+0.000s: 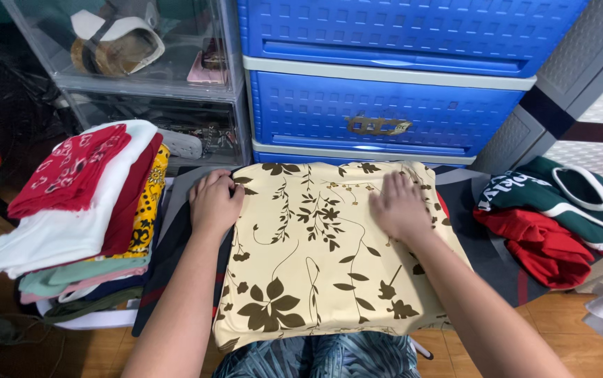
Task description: The person folds a patterned top and a red bandana by hand on a mat, smoothing the fabric with their palms and stacking them near other clothes.
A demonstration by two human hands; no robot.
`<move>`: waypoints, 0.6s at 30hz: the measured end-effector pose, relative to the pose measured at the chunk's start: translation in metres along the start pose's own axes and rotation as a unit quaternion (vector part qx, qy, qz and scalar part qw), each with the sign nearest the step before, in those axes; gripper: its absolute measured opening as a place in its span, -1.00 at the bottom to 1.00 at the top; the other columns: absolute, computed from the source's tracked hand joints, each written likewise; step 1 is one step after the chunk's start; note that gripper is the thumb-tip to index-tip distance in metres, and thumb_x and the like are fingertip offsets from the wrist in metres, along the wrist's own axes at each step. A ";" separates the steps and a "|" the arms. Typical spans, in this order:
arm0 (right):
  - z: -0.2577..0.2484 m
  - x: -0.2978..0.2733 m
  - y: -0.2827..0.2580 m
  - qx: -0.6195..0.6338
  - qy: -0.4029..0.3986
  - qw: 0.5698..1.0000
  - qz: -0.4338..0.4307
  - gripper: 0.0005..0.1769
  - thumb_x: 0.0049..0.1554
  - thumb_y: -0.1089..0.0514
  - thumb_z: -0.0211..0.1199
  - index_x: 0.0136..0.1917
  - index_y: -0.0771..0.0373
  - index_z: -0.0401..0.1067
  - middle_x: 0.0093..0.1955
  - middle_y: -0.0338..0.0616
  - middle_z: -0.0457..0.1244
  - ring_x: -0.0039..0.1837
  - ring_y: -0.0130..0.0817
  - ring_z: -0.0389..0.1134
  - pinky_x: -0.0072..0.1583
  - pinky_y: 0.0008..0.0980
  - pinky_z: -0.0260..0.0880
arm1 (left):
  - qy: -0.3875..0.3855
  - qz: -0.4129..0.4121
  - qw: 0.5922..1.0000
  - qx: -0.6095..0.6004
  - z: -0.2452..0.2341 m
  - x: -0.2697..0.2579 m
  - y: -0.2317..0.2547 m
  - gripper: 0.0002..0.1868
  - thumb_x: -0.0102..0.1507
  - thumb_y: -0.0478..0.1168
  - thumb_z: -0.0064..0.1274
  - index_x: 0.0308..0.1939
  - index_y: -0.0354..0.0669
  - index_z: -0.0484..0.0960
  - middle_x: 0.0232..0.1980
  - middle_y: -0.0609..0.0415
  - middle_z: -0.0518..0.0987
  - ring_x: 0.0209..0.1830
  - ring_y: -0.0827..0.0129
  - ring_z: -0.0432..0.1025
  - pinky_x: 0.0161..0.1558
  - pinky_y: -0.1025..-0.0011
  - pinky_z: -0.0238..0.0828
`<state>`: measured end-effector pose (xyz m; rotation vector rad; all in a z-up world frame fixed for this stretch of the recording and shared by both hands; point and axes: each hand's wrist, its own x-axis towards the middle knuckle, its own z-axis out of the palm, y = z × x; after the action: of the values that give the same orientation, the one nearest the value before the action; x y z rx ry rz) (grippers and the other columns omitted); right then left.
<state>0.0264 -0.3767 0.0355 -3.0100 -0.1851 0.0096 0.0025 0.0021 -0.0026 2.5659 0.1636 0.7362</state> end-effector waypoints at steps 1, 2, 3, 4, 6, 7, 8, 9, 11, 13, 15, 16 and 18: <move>0.006 -0.015 -0.004 -0.002 -0.008 1.000 -0.011 -0.11 0.31 -0.32 -0.41 0.66 0.31 -0.34 0.73 0.07 -0.41 0.71 -0.10 -0.47 0.62 -0.16 -0.42 | -0.002 0.002 1.000 0.000 0.000 0.000 0.000 -0.70 0.25 0.00 0.08 -0.30 -0.18 0.67 0.24 0.16 0.56 0.31 0.20 0.33 0.41 0.11 0.02; 0.012 -0.036 -0.007 0.004 -0.018 0.999 -0.031 -0.11 0.32 -0.33 -0.43 0.65 0.32 -0.37 0.73 0.07 -0.44 0.71 -0.10 -0.48 0.61 -0.15 -0.45 | 0.002 0.005 1.000 0.003 0.000 -0.001 0.000 -0.70 0.25 0.00 0.08 -0.30 -0.17 0.67 0.24 0.15 0.56 0.31 0.20 0.33 0.40 0.10 0.03; 0.015 -0.056 -0.009 0.011 -0.028 0.998 -0.051 -0.11 0.32 -0.34 -0.45 0.65 0.32 -0.39 0.72 0.06 -0.46 0.71 -0.10 -0.49 0.60 -0.14 -0.48 | 0.006 0.007 1.000 0.006 0.000 -0.001 0.000 -0.70 0.25 0.00 0.08 -0.30 -0.17 0.67 0.25 0.14 0.55 0.31 0.19 0.34 0.39 0.10 0.04; 0.013 -0.070 -0.006 0.010 -0.026 0.998 -0.050 -0.11 0.32 -0.34 -0.45 0.65 0.32 -0.39 0.72 0.06 -0.46 0.71 -0.10 -0.49 0.60 -0.14 -0.48 | 0.008 0.009 1.000 0.004 0.000 -0.001 0.001 -0.70 0.25 0.00 0.08 -0.30 -0.17 0.67 0.25 0.14 0.55 0.31 0.19 0.34 0.39 0.10 0.04; 0.011 -0.087 0.005 0.011 -0.044 0.997 -0.069 -0.09 0.28 -0.35 -0.36 0.65 0.27 -0.33 0.71 0.03 -0.39 0.72 -0.13 -0.47 0.60 -0.17 -0.44 | 0.007 -0.004 1.000 0.008 0.003 -0.003 0.002 -0.72 0.23 -0.01 0.08 -0.30 -0.16 0.67 0.23 0.15 0.56 0.30 0.19 0.34 0.36 0.08 0.03; 0.010 -0.079 0.011 0.008 -0.045 0.997 -0.070 -0.09 0.28 -0.35 -0.36 0.65 0.27 -0.33 0.71 0.03 -0.39 0.72 -0.13 -0.47 0.60 -0.17 -0.44 | 0.007 -0.006 1.000 0.006 0.004 -0.002 0.002 -0.72 0.23 -0.01 0.08 -0.30 -0.16 0.67 0.23 0.15 0.56 0.30 0.19 0.34 0.36 0.08 0.03; 0.012 -0.064 0.017 -0.003 -0.031 0.998 -0.046 -0.09 0.30 -0.34 -0.36 0.65 0.32 -0.31 0.71 0.07 -0.36 0.71 -0.08 -0.42 0.60 -0.15 -0.42 | 0.008 -0.001 1.000 0.006 0.005 -0.002 0.000 -0.70 0.25 0.00 0.08 -0.28 -0.16 0.68 0.23 0.14 0.56 0.30 0.18 0.34 0.37 0.09 0.05; 0.014 -0.048 0.024 -0.015 -0.018 0.999 -0.022 -0.08 0.31 -0.34 -0.36 0.66 0.37 -0.28 0.71 0.11 -0.33 0.70 -0.04 -0.36 0.61 -0.12 -0.40 | 0.008 0.003 1.000 0.006 0.005 -0.003 -0.003 -0.69 0.27 0.01 0.08 -0.26 -0.16 0.68 0.24 0.13 0.55 0.31 0.17 0.34 0.37 0.10 0.07; 0.012 -0.015 0.048 0.004 0.067 0.997 -0.042 -0.11 0.30 -0.33 -0.32 0.64 0.35 -0.16 0.70 0.16 -0.25 0.72 -0.02 -0.32 0.62 -0.11 -0.34 | 0.006 0.001 1.000 0.006 0.006 -0.004 -0.004 -0.69 0.28 0.02 0.07 -0.27 -0.16 0.68 0.25 0.15 0.55 0.31 0.19 0.34 0.39 0.11 0.07; 0.007 0.023 0.061 0.037 0.033 0.998 0.026 -0.23 0.27 -0.24 -0.26 0.60 0.22 -0.05 0.69 0.00 -0.20 0.68 -0.13 -0.26 0.56 0.02 -0.25 | 0.011 0.001 1.000 0.007 0.006 -0.004 -0.004 -0.68 0.29 0.02 0.07 -0.28 -0.16 0.68 0.27 0.16 0.54 0.32 0.20 0.34 0.42 0.12 0.07; 0.004 0.041 0.079 0.129 0.061 0.986 0.091 -0.29 0.34 -0.25 -0.18 0.53 0.28 0.16 0.55 0.16 0.06 0.56 0.01 0.04 0.52 0.05 0.02 | -0.045 -0.036 0.998 0.024 0.005 0.000 0.000 -0.67 0.27 0.02 0.04 -0.13 -0.15 0.68 0.35 0.14 0.47 0.42 0.20 0.27 0.51 0.07 -0.04; 0.007 0.048 0.087 0.219 0.081 0.960 0.157 -0.31 0.41 -0.27 -0.10 0.45 0.32 0.38 0.41 0.28 0.32 0.44 0.11 0.34 0.48 0.04 0.31 | -0.043 -0.038 0.998 0.025 0.006 0.003 0.003 -0.67 0.27 0.02 0.04 -0.13 -0.15 0.68 0.35 0.14 0.47 0.42 0.20 0.27 0.51 0.07 -0.04; 0.016 0.063 0.103 0.143 0.171 0.963 0.154 -0.38 0.29 -0.23 0.10 0.36 0.28 0.44 0.33 0.27 0.30 0.36 0.18 0.29 0.35 0.08 0.28 | -0.101 -0.072 0.987 0.098 0.008 0.012 0.016 -0.37 0.27 -0.01 0.01 0.31 -0.36 0.40 0.42 -0.21 0.26 0.47 -0.02 0.13 0.47 -0.14 -0.28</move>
<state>0.1008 -0.4684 0.0070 -2.6653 0.2936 -0.4135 0.0167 -0.0121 0.0043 2.7600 0.3670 0.4207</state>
